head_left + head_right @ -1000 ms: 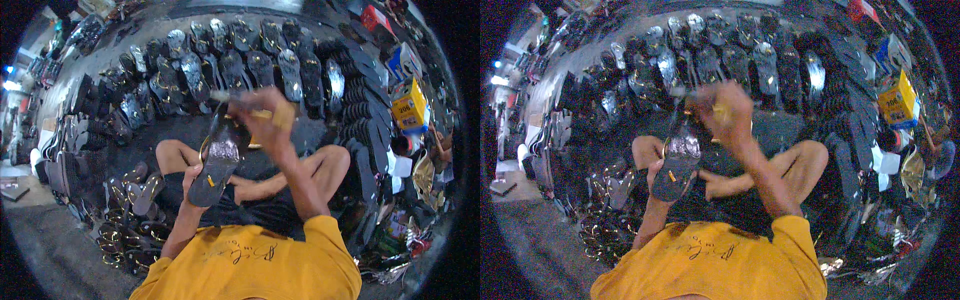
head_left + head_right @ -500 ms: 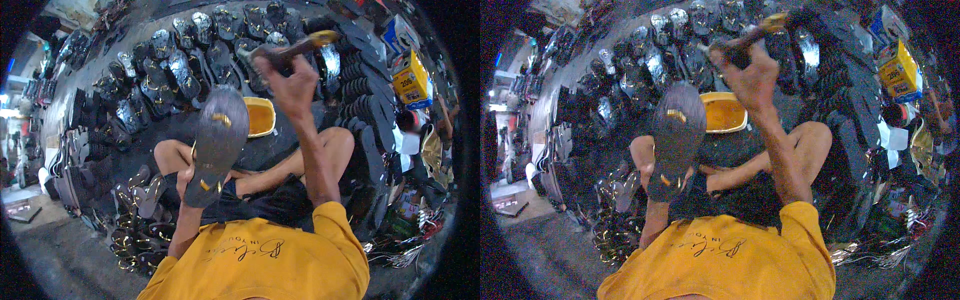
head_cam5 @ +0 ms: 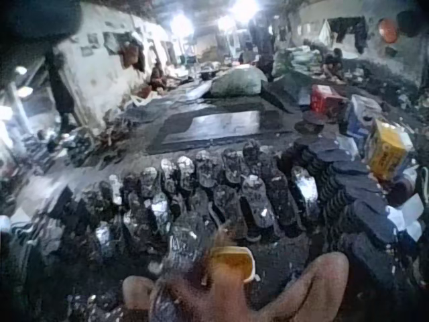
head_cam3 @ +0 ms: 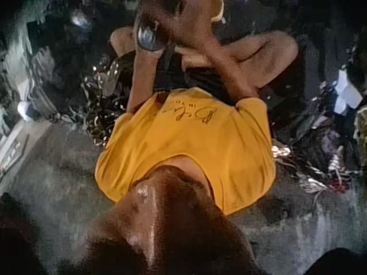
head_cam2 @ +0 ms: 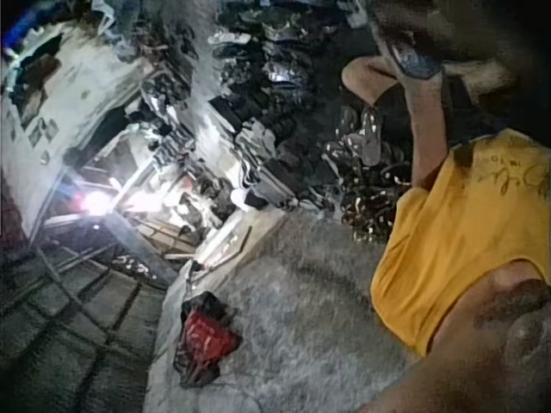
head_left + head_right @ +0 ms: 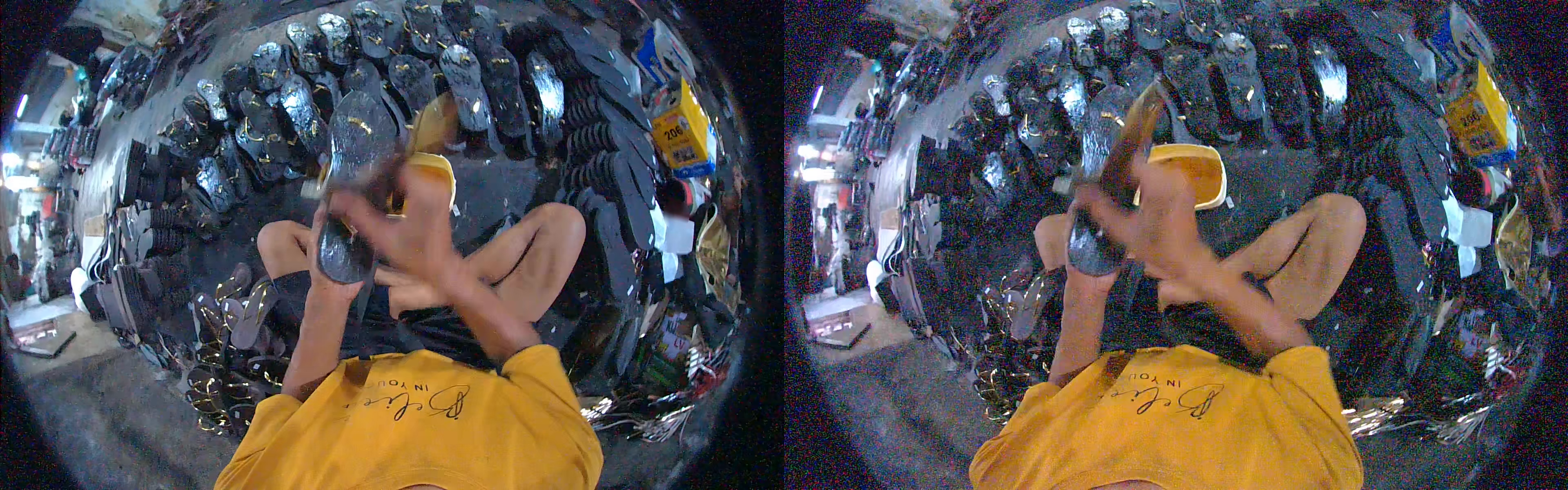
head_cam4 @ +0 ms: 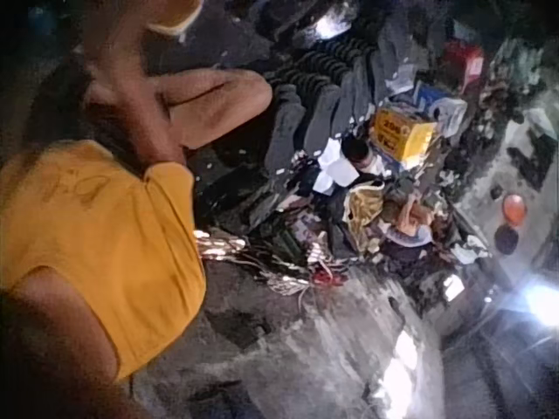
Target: The person sits on the floor and repeatedly applies a yellow liquid to black sandals using a brush. They pick up each sandal, coat the upper surface, and place it back among many similar sandals.
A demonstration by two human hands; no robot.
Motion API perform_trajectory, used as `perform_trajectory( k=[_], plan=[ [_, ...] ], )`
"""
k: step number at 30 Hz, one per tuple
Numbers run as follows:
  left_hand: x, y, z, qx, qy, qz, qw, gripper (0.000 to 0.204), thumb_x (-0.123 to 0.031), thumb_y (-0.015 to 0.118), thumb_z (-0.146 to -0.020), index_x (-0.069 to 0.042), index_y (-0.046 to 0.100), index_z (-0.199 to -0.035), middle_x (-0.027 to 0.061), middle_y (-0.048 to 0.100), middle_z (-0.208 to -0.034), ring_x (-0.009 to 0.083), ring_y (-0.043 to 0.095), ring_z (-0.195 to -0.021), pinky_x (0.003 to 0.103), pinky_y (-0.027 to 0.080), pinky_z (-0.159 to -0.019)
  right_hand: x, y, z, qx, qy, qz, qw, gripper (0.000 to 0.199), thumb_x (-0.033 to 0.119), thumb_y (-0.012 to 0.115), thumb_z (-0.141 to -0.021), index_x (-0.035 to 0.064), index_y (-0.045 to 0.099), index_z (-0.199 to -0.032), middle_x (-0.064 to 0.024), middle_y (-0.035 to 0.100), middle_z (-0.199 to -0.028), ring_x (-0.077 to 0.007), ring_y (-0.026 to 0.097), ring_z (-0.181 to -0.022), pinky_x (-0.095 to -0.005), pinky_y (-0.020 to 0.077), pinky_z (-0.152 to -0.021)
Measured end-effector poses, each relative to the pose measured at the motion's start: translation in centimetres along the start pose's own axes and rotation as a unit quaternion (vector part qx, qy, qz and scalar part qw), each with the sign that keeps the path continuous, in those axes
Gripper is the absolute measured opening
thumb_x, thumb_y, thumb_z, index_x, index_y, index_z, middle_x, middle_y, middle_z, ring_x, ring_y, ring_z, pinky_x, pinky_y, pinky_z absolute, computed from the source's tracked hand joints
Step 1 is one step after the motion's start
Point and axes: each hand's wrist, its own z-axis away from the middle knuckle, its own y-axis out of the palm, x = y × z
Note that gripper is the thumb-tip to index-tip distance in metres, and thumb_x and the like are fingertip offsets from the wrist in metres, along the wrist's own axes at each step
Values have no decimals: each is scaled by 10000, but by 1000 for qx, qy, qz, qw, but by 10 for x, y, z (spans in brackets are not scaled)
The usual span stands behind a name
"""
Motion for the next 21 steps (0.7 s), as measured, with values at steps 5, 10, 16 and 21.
perform_trajectory(
  k=[5, 10, 16, 21],
  plan=[
    [-12, 37, -3, -10, 101, -112, 989, 427, -436, 471, -1097, -124, 622, -1345, 65, 732, -1143, 214, 723, -968, 424, 618, -837, 10, 13, 52, -24, -18, -106, 994, 189, 98, 858, -833, 57, 758, -989, -37, 747, -878, -134, 709, -787, -307, 580, -727],
    [-10, 31, -6, 110, 111, 30, 987, 469, -458, 465, -1091, -114, 599, -1381, 73, 725, -1170, 224, 721, -985, 394, 603, -901, 18, 16, 35, -101, 1, -30, 994, 253, 291, 849, -846, 56, 775, -904, -93, 768, -801, -187, 735, -680, -326, 575, -651],
    [-5, 22, -5, -4, 232, -205, 951, 383, -296, 484, -1049, 0, 606, -1261, 147, 695, -1064, 237, 692, -921, 391, 593, -824, 18, 10, 45, -89, 0, -49, 995, 288, 290, 878, -817, 42, 773, -920, -95, 775, -838, -219, 751, -740, -362, 584, -686],
    [-6, 44, -8, 81, 193, -62, 976, 443, -348, 525, -1050, -73, 557, -1396, 111, 636, -1331, 285, 649, -1137, 462, 525, -993, -6, -24, -9, -197, 17, 80, 977, 277, 261, 884, -811, 43, 769, -937, -83, 753, -832, -202, 722, -739, -340, 565, -689]
  ],
)
